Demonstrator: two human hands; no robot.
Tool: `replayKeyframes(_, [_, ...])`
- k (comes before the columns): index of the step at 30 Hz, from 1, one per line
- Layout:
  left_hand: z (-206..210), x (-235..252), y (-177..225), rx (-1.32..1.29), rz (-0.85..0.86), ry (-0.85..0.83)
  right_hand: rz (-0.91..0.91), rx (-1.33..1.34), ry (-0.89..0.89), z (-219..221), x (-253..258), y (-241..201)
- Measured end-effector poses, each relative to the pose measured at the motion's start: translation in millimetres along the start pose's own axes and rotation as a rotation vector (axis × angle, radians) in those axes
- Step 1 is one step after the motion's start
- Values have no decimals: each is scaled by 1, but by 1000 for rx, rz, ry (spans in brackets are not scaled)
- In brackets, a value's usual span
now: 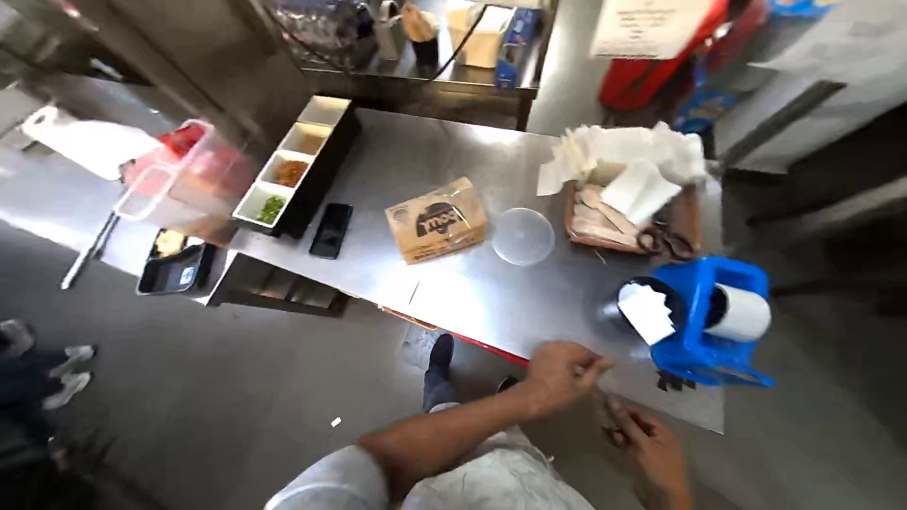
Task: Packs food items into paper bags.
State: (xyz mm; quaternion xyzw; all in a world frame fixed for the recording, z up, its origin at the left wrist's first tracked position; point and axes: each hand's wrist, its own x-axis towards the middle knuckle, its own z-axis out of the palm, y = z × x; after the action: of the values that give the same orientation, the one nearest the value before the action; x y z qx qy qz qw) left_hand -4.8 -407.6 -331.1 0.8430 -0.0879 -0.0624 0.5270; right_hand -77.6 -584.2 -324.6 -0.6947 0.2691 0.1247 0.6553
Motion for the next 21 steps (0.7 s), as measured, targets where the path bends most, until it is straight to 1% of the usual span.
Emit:
replayKeyframes(1, [-34,-17,-16,-55,-3,150,-102,-25,-103,36,-3,-11])
replayKeyframes(3, [-106,-41,-57,-85,-22,457,-290,-132,-297,125,5,-40])
replayKeyframes(5, [-174,-56,-100,29,-126,710,-429,-338,-436,213,28,-62])
replayKeyframes(7, [-222,-66,-141,201,-309,843,-558,-463,-526,286,48,-67])
replayKeyframes(9, [-244,-63,-177,333,-472,916,-600,-528,-544,340,69,-60])
replayKeyframes(10, [-249,-58,-189,393,-538,932,-572,-580,-509,364,84,-53])
replayKeyframes(11, [-252,-51,-196,455,-594,928,-537,-640,-470,381,95,-48])
replayKeyframes(13, [-249,-41,-202,531,-663,873,-491,-762,-394,394,100,-47])
replayKeyframes(14, [-245,-41,-204,571,-659,857,-486,-810,-375,395,95,-48])
replayKeyframes(16, [-243,-44,-204,580,-623,858,-542,-836,-376,387,75,-53])
replayKeyframes(18, [-249,-44,-200,526,-609,858,-575,-813,-384,381,63,-57])
replayKeyframes(21, [-261,-42,-183,306,-723,740,-568,-780,-400,378,61,-65])
